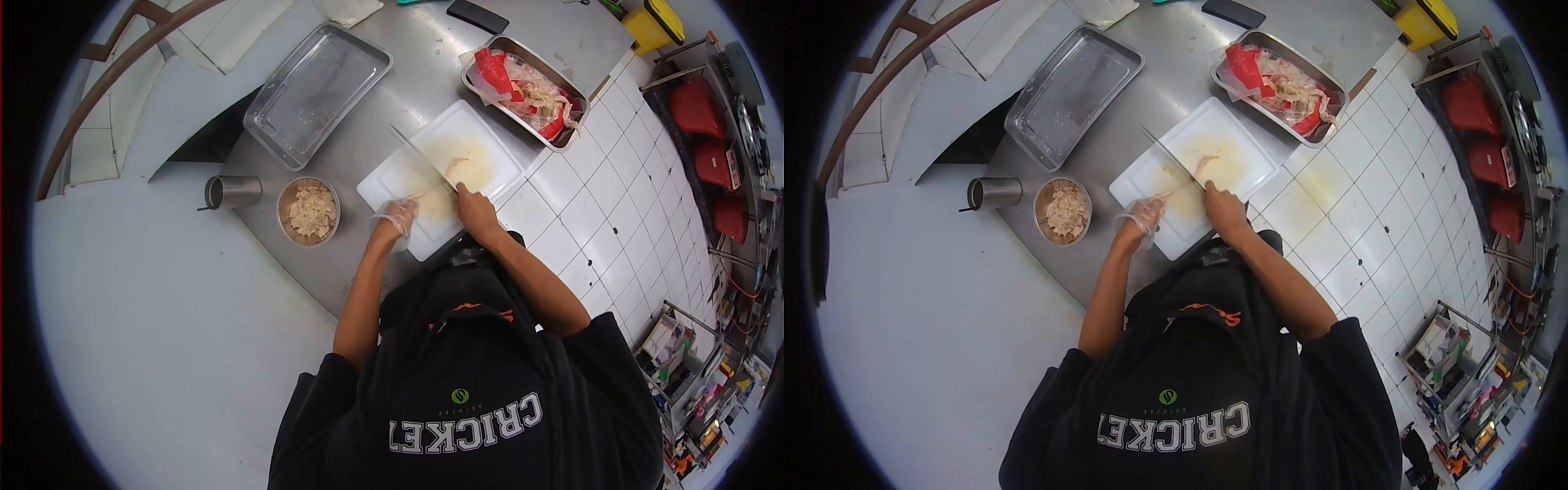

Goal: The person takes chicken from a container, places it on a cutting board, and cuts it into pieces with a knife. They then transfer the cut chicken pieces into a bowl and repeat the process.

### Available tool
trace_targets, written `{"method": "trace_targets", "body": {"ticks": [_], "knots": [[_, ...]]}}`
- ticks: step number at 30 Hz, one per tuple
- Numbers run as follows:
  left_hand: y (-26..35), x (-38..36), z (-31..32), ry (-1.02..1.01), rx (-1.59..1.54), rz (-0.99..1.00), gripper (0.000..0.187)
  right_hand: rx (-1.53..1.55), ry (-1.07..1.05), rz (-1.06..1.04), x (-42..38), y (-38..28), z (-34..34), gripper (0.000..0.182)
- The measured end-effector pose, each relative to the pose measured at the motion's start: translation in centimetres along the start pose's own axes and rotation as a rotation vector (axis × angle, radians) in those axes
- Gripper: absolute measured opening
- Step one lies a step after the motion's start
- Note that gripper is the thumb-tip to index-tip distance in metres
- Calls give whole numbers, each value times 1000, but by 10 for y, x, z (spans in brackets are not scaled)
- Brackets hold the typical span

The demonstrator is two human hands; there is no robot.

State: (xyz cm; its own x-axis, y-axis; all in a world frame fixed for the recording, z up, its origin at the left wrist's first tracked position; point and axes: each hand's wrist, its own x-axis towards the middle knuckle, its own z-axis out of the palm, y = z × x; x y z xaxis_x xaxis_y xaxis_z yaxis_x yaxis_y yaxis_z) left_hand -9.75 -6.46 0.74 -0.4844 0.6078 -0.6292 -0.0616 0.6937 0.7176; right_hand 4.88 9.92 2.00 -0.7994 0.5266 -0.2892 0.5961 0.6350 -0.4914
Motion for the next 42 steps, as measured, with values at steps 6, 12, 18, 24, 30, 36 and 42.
{"method": "trace_targets", "body": {"ticks": [6, 12, 18, 24, 30, 36, 42], "knots": [[23, -3, 7, 209, -36, -132, 52, -85, -91, 49, -82, 44, -16, 20], [29, -42, 37, -32, 287, 117, 46, -62, -67, 33, -60, 37, -8, 20], [47, -82, 47, 105, 457, 171, 40, 23, 12, -8, 24, -9, 12, 23], [71, -90, -15, 182, 188, 404, 33, 75, 3, -37, 29, -10, 5, 25], [121, -81, -42, 3, -166, 330, 21, 122, -27, -133, -12, 4, -20, 26], [180, -71, -31, -302, -524, 421, 21, -50, -24, 21, -45, 60, -32, 26], [161, 10, 28, -468, -499, 43, 23, 230, 267, 129, -24, 78, -65, 25]]}}
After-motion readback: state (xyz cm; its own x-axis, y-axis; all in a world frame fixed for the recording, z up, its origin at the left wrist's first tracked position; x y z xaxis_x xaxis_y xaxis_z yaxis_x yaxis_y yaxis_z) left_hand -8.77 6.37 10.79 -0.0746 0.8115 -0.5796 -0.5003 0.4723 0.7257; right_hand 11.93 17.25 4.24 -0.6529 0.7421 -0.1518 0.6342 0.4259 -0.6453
